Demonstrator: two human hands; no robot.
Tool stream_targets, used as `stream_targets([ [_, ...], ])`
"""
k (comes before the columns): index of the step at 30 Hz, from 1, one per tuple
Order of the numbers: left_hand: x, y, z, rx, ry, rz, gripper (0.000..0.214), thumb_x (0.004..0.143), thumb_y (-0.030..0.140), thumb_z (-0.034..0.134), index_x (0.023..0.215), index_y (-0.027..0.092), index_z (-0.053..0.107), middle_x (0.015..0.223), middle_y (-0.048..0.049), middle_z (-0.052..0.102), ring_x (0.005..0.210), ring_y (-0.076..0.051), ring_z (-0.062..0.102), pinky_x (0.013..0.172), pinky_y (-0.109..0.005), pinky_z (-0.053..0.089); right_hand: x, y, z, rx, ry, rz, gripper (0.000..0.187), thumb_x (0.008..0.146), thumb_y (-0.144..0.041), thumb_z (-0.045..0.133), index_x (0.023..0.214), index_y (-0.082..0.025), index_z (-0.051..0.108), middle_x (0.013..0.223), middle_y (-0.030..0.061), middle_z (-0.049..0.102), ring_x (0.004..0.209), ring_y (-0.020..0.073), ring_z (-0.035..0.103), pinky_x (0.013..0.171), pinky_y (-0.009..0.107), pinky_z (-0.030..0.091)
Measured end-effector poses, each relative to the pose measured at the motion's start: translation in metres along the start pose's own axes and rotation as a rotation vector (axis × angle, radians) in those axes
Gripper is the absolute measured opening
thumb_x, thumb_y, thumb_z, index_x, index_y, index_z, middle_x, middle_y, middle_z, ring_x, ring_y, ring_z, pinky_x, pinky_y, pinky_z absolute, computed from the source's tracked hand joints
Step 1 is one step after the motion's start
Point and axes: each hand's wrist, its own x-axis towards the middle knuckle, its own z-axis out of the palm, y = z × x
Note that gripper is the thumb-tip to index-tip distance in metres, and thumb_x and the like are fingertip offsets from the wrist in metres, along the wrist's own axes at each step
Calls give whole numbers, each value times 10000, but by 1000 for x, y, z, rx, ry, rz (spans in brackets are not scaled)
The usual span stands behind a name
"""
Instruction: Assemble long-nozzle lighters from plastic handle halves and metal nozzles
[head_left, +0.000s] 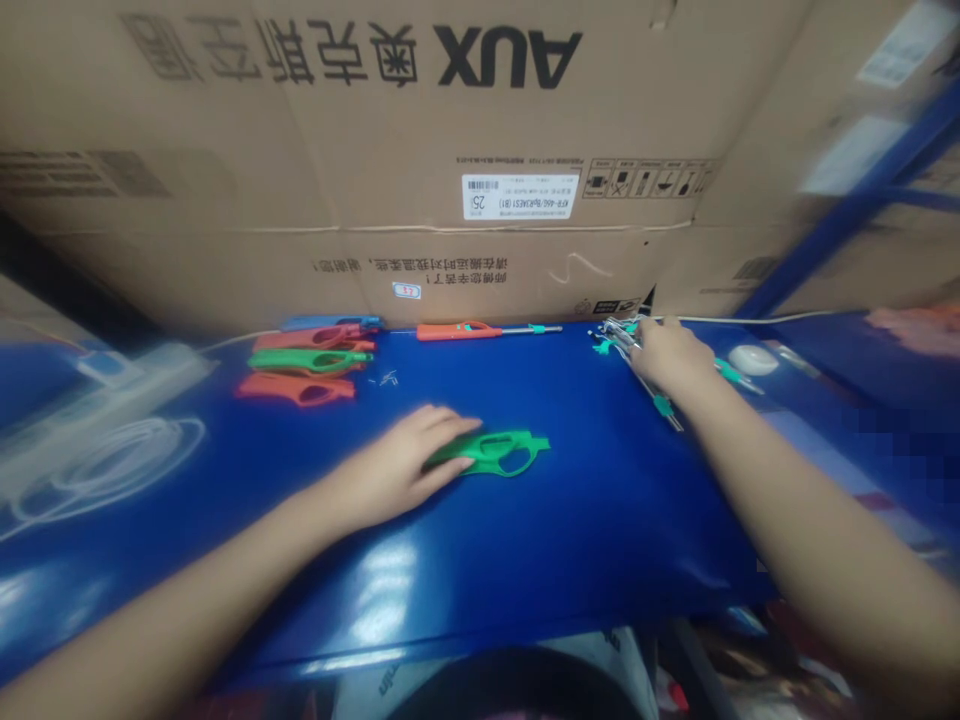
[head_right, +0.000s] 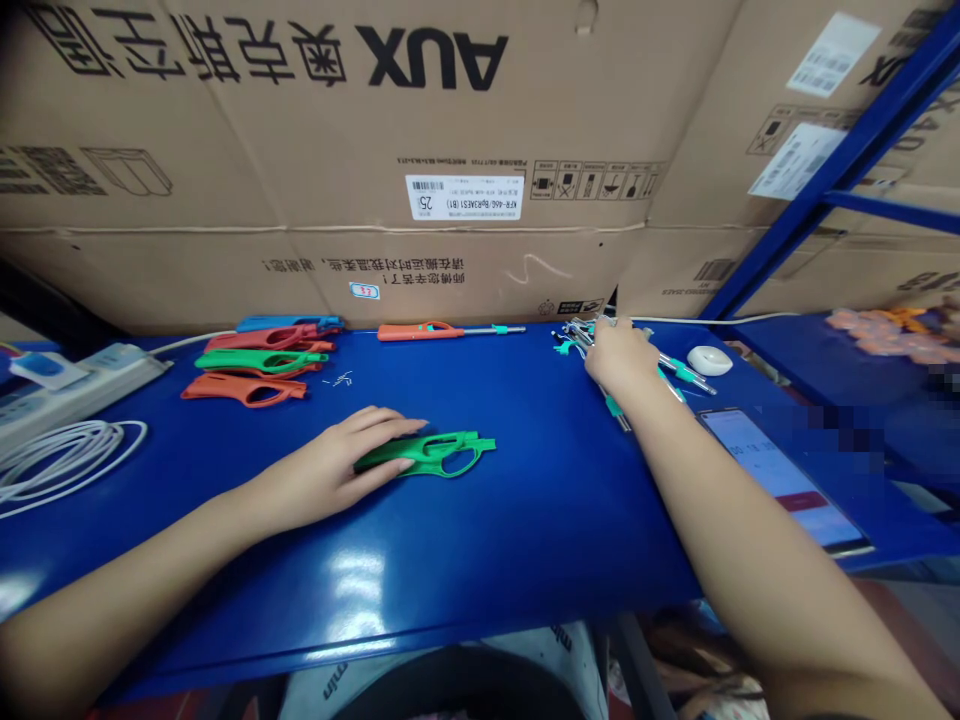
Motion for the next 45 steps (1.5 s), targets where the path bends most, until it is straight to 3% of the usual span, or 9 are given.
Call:
stream_targets([
  [5,0,4,-5,2,-34,-35,458,971,408,581,1395,240,545,1222,-95,604,1143,-243,573,1013,-406,488,-3,-3,0,15,123,-94,400,906,-261,542,1272,-103,574,1275,260,544,1189,428,544,891,513,482],
  [8,-1,4,-5,-11,-44,-42,429,947,365,622,1351,226,580,1199,-89,604,1113,-239,585,989,-395,497,-10,-11,-1,204,152,-360,328,909,-261,559,1195,-111,615,1223,212,572,1164,356,570,972,478,464],
  [10,-1,3,-4,-39,-32,-52,372,938,327,630,1295,223,619,1178,-84,612,1095,-236,593,978,-391,501,-21,-21,-3,412,67,-635,272,925,-300,569,1141,-147,632,1172,155,600,1092,276,600,974,425,475],
  [12,0,3,-2,-74,-10,-74,330,921,313,648,1238,224,650,1157,-80,618,1079,-239,601,969,-396,505,-38,-32,-5,581,-127,-908,311,940,-405,587,1159,-188,624,1167,106,620,1027,223,612,945,393,495],
  [16,1,5,1,-134,25,-108,299,891,292,669,1181,221,671,1133,-80,620,1052,-242,611,955,-405,508,-73,-54,-5,649,-337,-1125,408,904,-431,676,1234,-199,608,1159,86,624,987,195,595,880,353,507],
  [22,3,4,3,-136,66,-157,285,858,306,690,1128,216,681,1073,-71,641,982,-233,621,895,-379,511,-83,-64,-1,513,-208,-1223,128,966,-275,606,1006,-173,671,951,72,656,917,217,577,818,364,465],
  [29,5,-3,-1,-98,79,-187,336,838,326,711,1150,203,685,1067,-73,681,966,-240,632,882,-380,503,-72,-55,-9,588,-206,-1196,124,944,-296,646,975,-178,667,949,62,666,898,199,593,780,323,468],
  [37,5,-2,-9,-120,38,-172,271,835,247,673,1094,182,717,1052,-78,658,972,-230,638,883,-359,512,-71,-55,-8,424,-185,-1191,137,942,-315,651,976,-185,677,955,55,677,902,210,599,752,318,443],
  [45,4,-1,-16,-109,-11,-196,304,817,230,682,1115,182,723,1046,-65,663,936,-209,647,842,-321,517,-71,-55,-4,476,-205,-1164,133,923,-309,678,993,-196,665,984,42,676,876,183,607,711,280,428],
])
